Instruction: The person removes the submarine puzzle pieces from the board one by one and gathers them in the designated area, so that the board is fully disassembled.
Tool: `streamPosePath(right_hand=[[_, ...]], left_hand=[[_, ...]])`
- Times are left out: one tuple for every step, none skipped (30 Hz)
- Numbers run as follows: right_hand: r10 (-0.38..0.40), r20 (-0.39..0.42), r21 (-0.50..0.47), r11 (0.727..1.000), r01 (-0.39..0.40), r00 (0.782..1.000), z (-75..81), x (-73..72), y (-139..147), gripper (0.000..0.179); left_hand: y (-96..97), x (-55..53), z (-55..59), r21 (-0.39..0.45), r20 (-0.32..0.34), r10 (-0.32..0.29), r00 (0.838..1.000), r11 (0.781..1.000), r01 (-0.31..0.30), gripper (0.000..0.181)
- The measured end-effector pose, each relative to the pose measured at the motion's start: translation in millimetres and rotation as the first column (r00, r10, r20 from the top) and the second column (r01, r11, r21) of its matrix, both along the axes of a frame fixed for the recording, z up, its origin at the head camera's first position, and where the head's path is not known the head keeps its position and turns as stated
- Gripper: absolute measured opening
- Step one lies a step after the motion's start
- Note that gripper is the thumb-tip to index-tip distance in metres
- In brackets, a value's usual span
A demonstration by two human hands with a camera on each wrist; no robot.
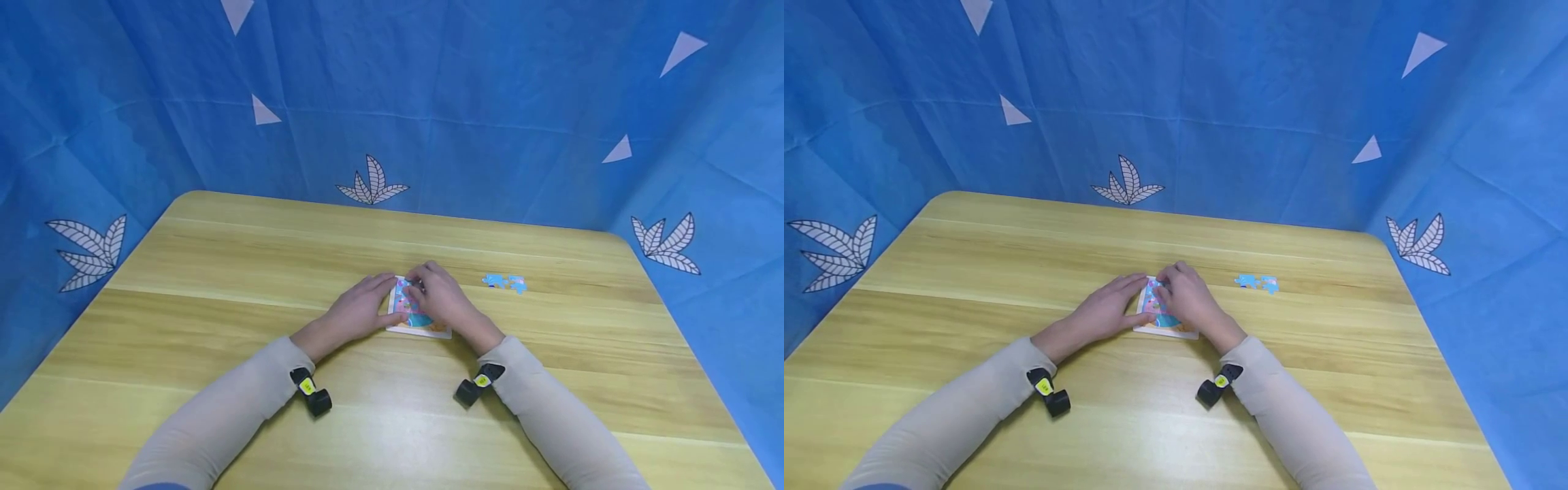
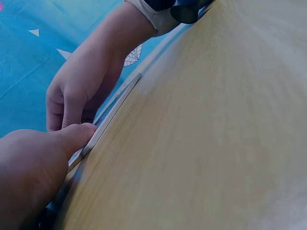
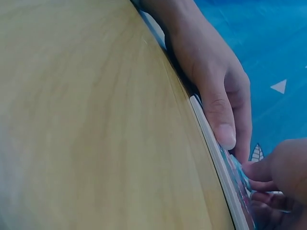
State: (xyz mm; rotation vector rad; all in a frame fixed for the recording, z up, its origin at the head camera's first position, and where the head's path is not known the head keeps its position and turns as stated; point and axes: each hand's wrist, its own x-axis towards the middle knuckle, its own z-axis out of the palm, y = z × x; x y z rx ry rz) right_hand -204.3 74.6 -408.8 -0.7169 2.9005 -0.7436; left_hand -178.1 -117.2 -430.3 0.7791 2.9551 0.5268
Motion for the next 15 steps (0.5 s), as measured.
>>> streamPosePath(right_hand=[[-0.004, 0.012, -0.007, 1.000, 0.004, 1.000, -0.2, -0.1, -0.1, 0.023], [-0.009, 0.021, -0.015, 1.000, 0.010, 1.000, -0.6, -0.4, -0.2, 0.023], [-0.014, 0.030, -0.023, 1.000, 0.015, 0.999, -0.6, -0.4, -0.4, 0.022], [-0.019, 0.039, -0.036, 0.999, 0.020, 0.999, -0.5, -0.6, -0.5, 0.022], [-0.023, 0.049, -0.050, 0.998, 0.026, 0.999, -0.6, -0.8, -0.5, 0.021], [-0.028, 0.056, -0.064, 0.997, 0.032, 0.998, -0.5, -1.2, -0.5, 0.020], [-0.031, 0.061, -0.078, 0.996, 0.036, 0.998, -0.5, -1.8, -0.3, 0.018], [-0.036, 0.067, -0.092, 0.995, 0.042, 0.997, -0.7, -2.6, 0.0, 0.017], [-0.040, 0.074, -0.105, 0.993, 0.048, 0.996, -0.3, -3.0, 0.2, 0.015], [-0.044, 0.079, -0.118, 0.992, 0.053, 0.996, -0.3, -3.6, 0.6, 0.013], [-0.047, 0.083, -0.128, 0.990, 0.057, 0.995, -0.2, -4.1, 0.9, 0.012], [-0.047, 0.084, -0.136, 0.989, 0.058, 0.995, 0.0, -4.5, 1.4, 0.011], [-0.048, 0.087, -0.147, 0.987, 0.060, 0.995, 0.1, -4.9, 1.9, 0.010], [-0.049, 0.090, -0.160, 0.985, 0.063, 0.995, 0.4, -5.0, 2.3, 0.010], [-0.049, 0.090, -0.172, 0.983, 0.064, 0.995, 0.9, -5.0, 2.7, 0.009]], left_hand=[[0.1, 0.2, 0.0, -0.003, 0.002, 0.000, 1.000, 1.000, 0.000, 0.084], [0.1, 0.4, -0.1, -0.005, 0.004, -0.001, 1.000, 1.000, 0.001, 0.084], [0.3, 0.4, -0.1, -0.008, 0.004, -0.003, 1.000, 1.000, 0.003, 0.084], [0.3, 0.5, 0.0, -0.008, 0.005, -0.004, 1.000, 1.000, 0.004, 0.085], [0.4, 0.6, 0.2, -0.007, 0.004, -0.005, 1.000, 1.000, 0.005, 0.084], [0.5, 0.6, 0.2, -0.006, 0.003, -0.007, 1.000, 1.000, 0.007, 0.084], [0.5, 0.6, 0.3, -0.005, 0.002, -0.009, 1.000, 1.000, 0.009, 0.084], [0.5, 0.5, 0.5, -0.003, -0.002, -0.011, 1.000, 1.000, 0.011, 0.084], [0.5, 0.4, 0.7, -0.001, -0.005, -0.013, 1.000, 1.000, 0.013, 0.083], [0.3, 0.4, 0.6, 0.002, -0.007, -0.014, 1.000, 1.000, 0.014, 0.083], [0.2, 0.4, 0.7, 0.003, -0.010, -0.016, 1.000, 1.000, 0.016, 0.083], [0.0, 0.3, 0.6, 0.002, -0.013, -0.017, 1.000, 1.000, 0.017, 0.083], [-0.1, 0.4, 0.6, 0.002, -0.014, -0.018, 1.000, 1.000, 0.018, 0.083], [-0.2, 0.3, 0.7, 0.001, -0.016, -0.019, 1.000, 1.000, 0.019, 0.083], [-0.3, 0.2, 0.8, -0.001, -0.016, -0.019, 1.000, 1.000, 0.019, 0.083]])
